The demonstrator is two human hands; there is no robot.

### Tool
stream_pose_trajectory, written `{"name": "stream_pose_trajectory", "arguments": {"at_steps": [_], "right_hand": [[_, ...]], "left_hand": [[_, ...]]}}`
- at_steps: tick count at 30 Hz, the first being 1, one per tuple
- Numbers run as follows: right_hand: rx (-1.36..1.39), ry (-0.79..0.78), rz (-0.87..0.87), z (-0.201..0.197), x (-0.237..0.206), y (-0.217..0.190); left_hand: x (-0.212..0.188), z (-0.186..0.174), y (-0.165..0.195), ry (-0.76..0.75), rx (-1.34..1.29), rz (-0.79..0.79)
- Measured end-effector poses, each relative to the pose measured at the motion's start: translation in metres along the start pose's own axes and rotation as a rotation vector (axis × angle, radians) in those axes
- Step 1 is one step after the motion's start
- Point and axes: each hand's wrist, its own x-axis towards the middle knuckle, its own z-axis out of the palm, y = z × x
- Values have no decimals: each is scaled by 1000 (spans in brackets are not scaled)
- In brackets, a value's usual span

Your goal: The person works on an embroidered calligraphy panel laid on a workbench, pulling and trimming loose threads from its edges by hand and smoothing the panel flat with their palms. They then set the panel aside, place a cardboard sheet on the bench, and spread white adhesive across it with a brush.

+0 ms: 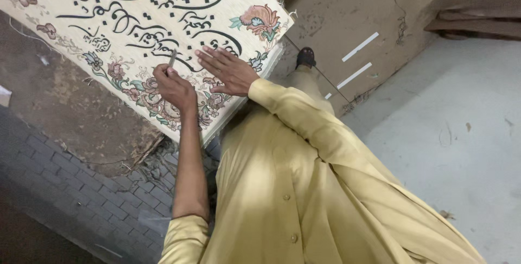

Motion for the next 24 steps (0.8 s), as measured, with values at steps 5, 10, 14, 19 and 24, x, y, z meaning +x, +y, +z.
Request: {"name": "stream_pose_trajectory", "arguments": {"at_steps": [5, 10, 14, 19, 24], "right_hand": [[-96, -95, 355, -10, -11, 40], [-74, 17, 518, -21, -45, 84], [-109, 85, 616, -26, -54, 95], [-44, 42, 153, -2, -7, 55], [-103, -75, 35, -7, 5, 68]], "left_hand": [[1, 4, 2, 60, 1, 12], [8, 7, -3, 41, 0, -26], [10, 9, -2, 105, -17, 52], [13, 8, -1, 135, -55, 41], [20, 9, -4, 89, -29, -16]]}}
